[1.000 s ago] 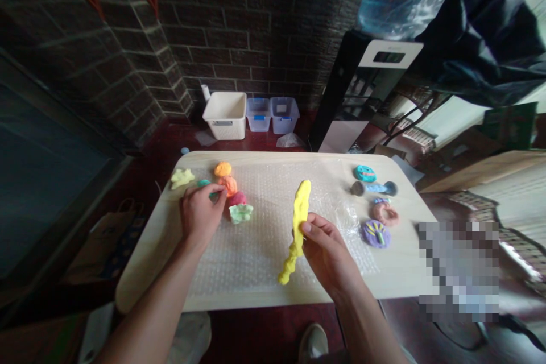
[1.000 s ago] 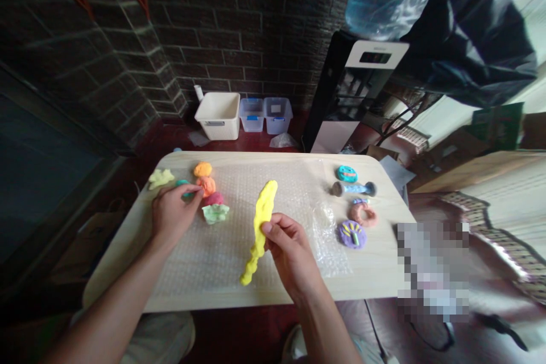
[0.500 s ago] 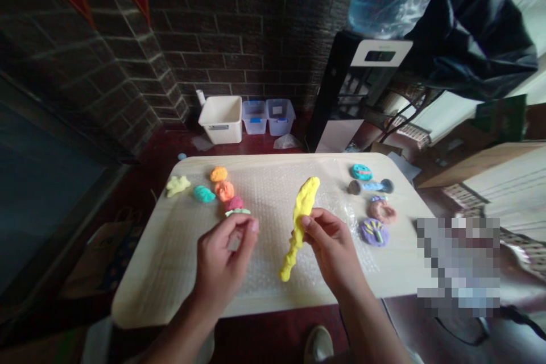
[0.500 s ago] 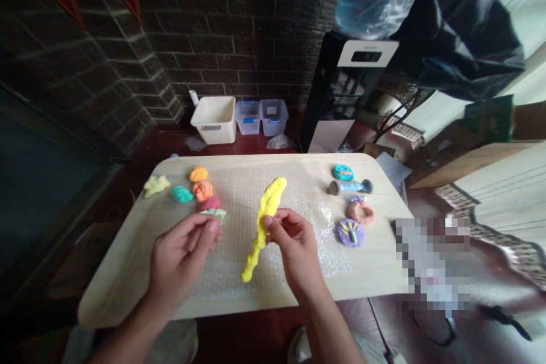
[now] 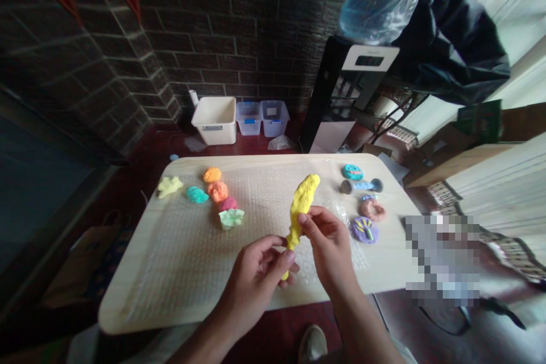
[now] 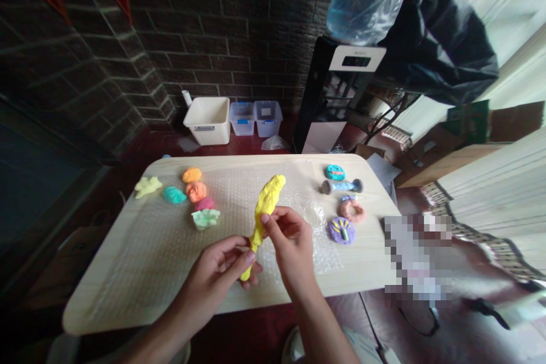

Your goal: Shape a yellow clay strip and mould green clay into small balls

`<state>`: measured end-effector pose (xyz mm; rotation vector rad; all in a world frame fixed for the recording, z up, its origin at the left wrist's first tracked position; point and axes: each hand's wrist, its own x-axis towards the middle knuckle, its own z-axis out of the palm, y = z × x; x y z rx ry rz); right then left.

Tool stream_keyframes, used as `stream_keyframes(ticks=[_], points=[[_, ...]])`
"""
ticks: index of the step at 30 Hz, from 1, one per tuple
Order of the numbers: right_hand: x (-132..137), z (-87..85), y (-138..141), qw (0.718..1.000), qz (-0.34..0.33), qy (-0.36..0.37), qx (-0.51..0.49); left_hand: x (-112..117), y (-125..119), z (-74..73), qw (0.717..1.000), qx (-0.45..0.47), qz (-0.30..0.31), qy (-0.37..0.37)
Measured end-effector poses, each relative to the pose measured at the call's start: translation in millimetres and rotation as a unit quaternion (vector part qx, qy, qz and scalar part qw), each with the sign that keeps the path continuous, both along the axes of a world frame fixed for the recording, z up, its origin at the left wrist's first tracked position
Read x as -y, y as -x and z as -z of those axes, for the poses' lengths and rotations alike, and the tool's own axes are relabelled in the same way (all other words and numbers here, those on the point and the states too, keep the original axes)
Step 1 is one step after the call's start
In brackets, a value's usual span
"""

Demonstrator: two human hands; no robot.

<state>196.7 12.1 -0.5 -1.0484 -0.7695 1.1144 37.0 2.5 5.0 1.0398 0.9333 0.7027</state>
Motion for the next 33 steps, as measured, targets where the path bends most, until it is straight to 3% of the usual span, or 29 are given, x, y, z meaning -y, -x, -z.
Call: stream_keyframes(ticks=[6, 9, 13, 19, 24, 28, 33], points=[[1.2, -2.3, -4.7, 0.999, -0.008, 0.036, -0.005, 3.5, -0.7, 5.5, 1.000, -0.012, 0.018, -0.013], [1.9, -10.3, -22.8, 0.998, 0.034, 0.050, 0.001, 1.5, 4.2, 7.8, 0.998, -0.029, 0.040, -0.031], [15.3, -28.5, -75.0, 0.989, 0.135, 0.048, 0.032, -8.4, 13.2, 10.5, 0.996, -0.052, 0.026, -0.061], [70.9, -47.7, -159.2, 0.954, 0.207, 0.117, 0.184, -12.1, 14.6, 13.6, 0.992, -0.073, 0.039, -0.093], [93.5, -34.7, -190.9, 0.928, 0.210, 0.181, 0.250, -6.2, 15.3, 18.9, 0.983, -0.106, 0.057, -0.139], [86.9, -12.0, -206.5, 0.904, 0.198, 0.237, 0.297, -10.7, 19.2, 27.2, 0.979, -0.121, 0.046, -0.154], [69.6, 13.5, -224.0, 0.852, 0.172, 0.329, 0.369, -12.6, 19.1, 34.5, 0.975, -0.142, 0.056, -0.163]])
